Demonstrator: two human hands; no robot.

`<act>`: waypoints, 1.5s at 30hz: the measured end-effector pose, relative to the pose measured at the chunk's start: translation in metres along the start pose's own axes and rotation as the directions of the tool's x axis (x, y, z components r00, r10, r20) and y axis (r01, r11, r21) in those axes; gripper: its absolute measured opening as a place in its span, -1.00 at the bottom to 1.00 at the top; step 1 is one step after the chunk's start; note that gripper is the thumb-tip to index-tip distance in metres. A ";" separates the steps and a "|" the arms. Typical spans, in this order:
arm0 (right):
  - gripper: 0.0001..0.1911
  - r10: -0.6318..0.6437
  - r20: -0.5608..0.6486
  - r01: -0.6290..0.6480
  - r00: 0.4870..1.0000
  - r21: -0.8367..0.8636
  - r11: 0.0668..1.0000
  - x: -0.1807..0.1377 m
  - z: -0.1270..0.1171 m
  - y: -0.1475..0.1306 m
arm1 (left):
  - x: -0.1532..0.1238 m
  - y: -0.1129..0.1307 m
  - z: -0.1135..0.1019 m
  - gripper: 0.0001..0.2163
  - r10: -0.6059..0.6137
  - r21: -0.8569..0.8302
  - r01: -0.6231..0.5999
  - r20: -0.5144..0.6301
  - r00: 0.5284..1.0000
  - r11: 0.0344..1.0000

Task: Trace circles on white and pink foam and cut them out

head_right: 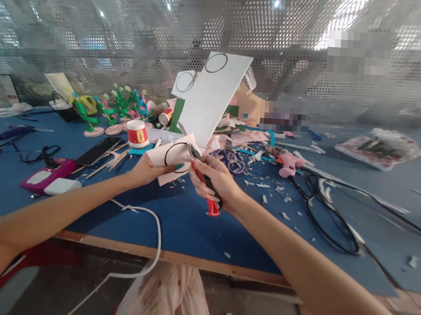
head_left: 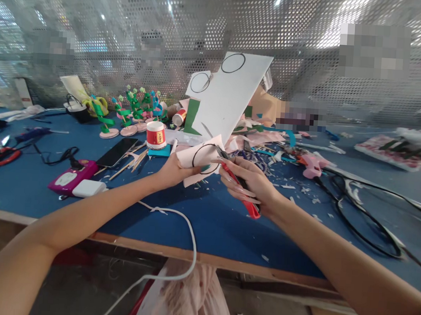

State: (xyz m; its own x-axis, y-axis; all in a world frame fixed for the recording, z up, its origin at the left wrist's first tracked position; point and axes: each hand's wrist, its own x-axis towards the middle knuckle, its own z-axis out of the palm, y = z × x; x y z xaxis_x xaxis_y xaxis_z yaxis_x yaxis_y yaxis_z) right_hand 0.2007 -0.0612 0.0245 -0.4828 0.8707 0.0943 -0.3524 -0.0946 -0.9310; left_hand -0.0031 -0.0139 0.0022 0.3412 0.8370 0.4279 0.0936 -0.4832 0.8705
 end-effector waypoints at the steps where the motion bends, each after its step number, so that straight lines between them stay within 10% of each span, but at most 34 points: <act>1: -0.80 -0.008 -0.003 0.008 1.000 0.003 1.000 0.000 0.000 0.000 | 0.000 0.000 0.000 -0.48 -0.003 0.004 0.003 0.003 1.000 1.000; 30: -0.69 0.036 0.042 -0.037 0.998 0.005 0.999 0.006 -0.007 -0.007 | 0.011 -0.011 -0.003 -0.49 -0.089 -0.033 0.089 -0.009 0.996 0.996; 45: -0.70 0.048 0.059 -0.048 0.997 0.005 0.999 0.005 -0.006 -0.002 | 0.003 -0.002 0.004 -0.68 -0.022 0.145 0.057 -0.234 0.972 0.988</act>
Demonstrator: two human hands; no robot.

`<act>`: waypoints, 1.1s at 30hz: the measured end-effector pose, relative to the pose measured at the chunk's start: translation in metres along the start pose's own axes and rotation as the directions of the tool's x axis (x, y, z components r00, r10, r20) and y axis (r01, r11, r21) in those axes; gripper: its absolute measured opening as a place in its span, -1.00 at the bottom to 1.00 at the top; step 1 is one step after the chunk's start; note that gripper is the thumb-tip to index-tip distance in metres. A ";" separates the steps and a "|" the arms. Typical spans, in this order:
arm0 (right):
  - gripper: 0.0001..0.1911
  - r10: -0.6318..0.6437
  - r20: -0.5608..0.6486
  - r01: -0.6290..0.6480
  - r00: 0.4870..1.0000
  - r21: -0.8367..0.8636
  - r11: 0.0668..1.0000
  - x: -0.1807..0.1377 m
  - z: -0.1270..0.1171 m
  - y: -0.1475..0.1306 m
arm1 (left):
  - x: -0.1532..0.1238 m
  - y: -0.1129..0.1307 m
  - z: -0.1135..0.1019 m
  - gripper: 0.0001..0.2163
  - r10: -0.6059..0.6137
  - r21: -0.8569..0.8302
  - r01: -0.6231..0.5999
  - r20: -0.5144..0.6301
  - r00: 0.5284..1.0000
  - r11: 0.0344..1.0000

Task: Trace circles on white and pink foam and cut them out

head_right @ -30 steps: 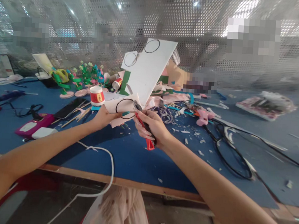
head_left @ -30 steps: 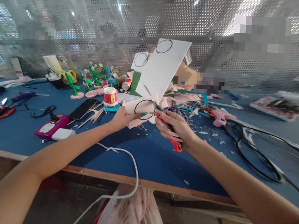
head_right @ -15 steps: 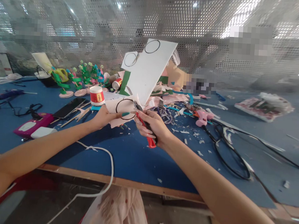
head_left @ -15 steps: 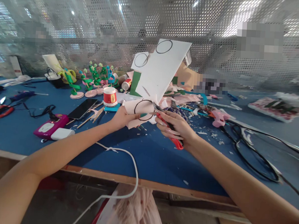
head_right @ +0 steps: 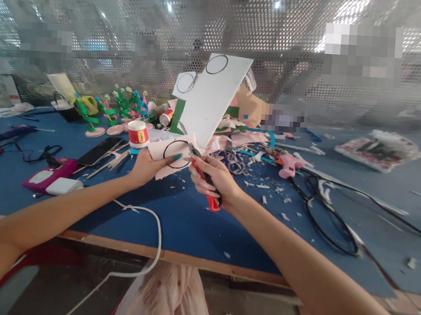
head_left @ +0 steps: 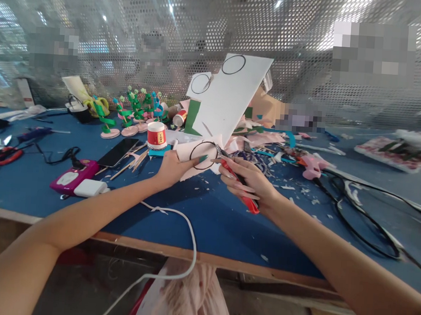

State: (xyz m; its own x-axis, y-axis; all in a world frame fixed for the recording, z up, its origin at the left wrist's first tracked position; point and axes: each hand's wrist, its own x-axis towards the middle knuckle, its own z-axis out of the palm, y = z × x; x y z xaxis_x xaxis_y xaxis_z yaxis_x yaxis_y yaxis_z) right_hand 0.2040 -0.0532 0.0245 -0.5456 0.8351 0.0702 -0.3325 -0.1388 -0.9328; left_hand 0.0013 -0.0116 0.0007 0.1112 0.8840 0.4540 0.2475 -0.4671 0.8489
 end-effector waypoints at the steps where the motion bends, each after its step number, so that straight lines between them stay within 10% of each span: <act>1: -0.68 0.007 0.011 -0.007 1.000 -0.006 1.000 0.000 -0.001 -0.001 | 0.001 -0.001 -0.001 -0.69 0.014 0.005 -0.014 0.009 1.000 1.000; 10: -0.59 0.065 0.062 -0.065 0.996 -0.011 0.998 0.003 0.000 0.000 | 0.011 -0.012 -0.002 -0.64 -0.059 -0.176 0.047 -0.064 0.996 0.983; 28: -0.67 -0.065 -0.003 0.064 0.998 -0.053 0.997 -0.008 0.016 -0.002 | -0.006 0.004 0.002 -0.61 0.081 -0.019 -0.079 0.275 0.958 0.997; 33: -0.69 -0.111 -0.111 0.108 0.988 -0.035 0.994 -0.005 0.007 -0.011 | -0.005 0.002 0.005 -0.54 -0.023 0.044 0.017 0.128 0.991 0.999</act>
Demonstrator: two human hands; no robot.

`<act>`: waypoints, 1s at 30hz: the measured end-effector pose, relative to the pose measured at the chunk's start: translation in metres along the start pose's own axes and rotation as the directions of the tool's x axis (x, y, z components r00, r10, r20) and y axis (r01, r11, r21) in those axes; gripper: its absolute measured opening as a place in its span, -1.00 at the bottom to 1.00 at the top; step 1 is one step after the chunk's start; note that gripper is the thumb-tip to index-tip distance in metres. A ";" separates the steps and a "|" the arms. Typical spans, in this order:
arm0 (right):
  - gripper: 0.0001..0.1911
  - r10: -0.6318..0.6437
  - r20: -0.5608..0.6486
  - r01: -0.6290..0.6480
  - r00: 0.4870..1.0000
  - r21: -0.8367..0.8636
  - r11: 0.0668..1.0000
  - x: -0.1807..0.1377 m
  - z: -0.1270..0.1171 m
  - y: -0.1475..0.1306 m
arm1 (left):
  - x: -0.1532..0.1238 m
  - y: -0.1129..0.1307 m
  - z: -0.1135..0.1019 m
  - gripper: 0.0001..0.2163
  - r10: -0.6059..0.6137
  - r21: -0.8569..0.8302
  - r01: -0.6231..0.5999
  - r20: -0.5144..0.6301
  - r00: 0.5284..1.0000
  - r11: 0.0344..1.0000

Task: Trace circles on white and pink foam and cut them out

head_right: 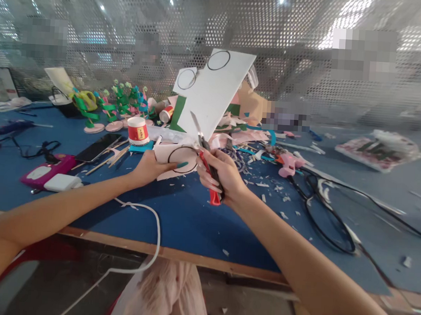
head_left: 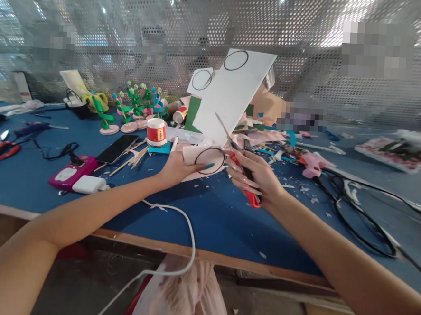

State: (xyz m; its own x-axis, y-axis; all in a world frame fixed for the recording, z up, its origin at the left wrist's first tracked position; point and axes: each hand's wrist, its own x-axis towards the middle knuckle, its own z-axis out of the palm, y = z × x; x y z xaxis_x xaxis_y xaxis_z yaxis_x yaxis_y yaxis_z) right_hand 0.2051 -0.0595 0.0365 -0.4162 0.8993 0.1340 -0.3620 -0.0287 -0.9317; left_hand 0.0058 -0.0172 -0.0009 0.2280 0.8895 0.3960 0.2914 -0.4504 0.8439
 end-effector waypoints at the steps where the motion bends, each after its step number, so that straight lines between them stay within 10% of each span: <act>1: -0.70 -0.015 -0.036 0.015 0.999 0.006 1.000 0.001 -0.002 -0.001 | 0.002 -0.001 -0.001 -0.54 -0.023 0.003 0.023 -0.027 0.999 1.000; 13: -0.63 0.076 -0.042 -0.079 0.996 -0.076 0.994 -0.003 0.005 0.009 | 0.013 -0.023 -0.012 -0.56 0.002 0.003 -0.002 -0.244 0.970 1.000; 30: -0.59 0.045 0.020 -0.043 0.999 -0.097 0.994 -0.001 -0.006 0.021 | 0.010 -0.020 -0.009 -0.52 0.069 -0.107 -0.071 -0.020 0.997 0.992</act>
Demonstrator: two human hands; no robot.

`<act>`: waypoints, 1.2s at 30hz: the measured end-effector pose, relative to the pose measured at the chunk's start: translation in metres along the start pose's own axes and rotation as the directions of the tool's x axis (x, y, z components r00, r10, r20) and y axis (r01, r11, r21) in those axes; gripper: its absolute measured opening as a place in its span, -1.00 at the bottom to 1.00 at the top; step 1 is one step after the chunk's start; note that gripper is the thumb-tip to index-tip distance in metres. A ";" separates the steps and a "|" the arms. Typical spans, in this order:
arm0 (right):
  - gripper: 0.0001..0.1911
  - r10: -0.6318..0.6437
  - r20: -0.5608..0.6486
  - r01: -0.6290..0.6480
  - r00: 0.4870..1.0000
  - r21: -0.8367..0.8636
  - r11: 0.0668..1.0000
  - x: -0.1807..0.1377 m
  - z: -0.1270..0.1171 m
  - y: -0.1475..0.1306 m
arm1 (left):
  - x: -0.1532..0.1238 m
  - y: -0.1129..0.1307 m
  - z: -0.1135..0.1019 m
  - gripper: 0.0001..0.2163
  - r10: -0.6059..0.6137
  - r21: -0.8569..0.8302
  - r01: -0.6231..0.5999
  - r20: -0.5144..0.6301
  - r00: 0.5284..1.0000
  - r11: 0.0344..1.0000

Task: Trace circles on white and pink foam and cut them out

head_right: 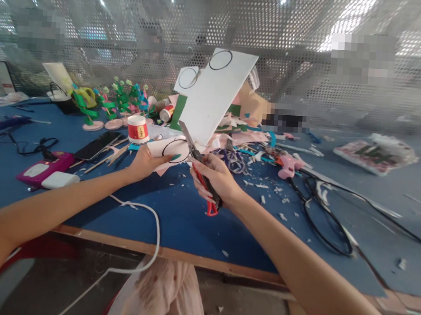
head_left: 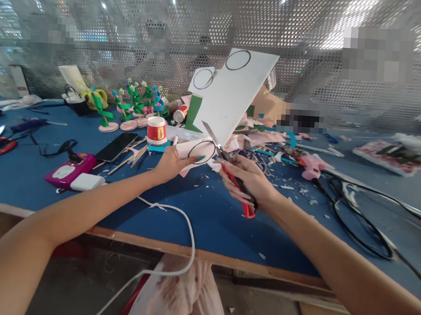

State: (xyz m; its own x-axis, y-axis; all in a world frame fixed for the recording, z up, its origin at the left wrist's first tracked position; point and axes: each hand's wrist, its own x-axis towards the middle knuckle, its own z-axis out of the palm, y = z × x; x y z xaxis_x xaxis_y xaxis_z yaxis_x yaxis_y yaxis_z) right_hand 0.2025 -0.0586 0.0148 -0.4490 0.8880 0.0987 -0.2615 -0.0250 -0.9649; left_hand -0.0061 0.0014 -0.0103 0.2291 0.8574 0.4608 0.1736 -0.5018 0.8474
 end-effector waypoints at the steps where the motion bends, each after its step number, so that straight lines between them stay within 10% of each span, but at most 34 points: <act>1: -0.58 0.004 0.003 -0.004 1.000 -0.001 1.000 0.000 0.000 0.000 | -0.001 0.000 0.000 -0.52 -0.006 -0.005 0.006 0.011 1.000 1.000; 36: -0.64 0.021 0.034 -0.021 0.999 0.003 1.000 -0.003 0.010 -0.013 | -0.002 0.002 0.009 -0.55 -0.016 -0.146 0.015 -0.008 1.000 0.989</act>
State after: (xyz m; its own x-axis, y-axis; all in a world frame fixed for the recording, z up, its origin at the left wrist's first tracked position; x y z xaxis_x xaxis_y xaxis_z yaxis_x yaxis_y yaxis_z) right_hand 0.1986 -0.0661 0.0293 -0.4832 0.8712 0.0866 -0.2543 -0.0451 -0.9661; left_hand 0.0028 -0.0022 -0.0119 0.2183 0.8664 0.4492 0.0353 -0.4670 0.8835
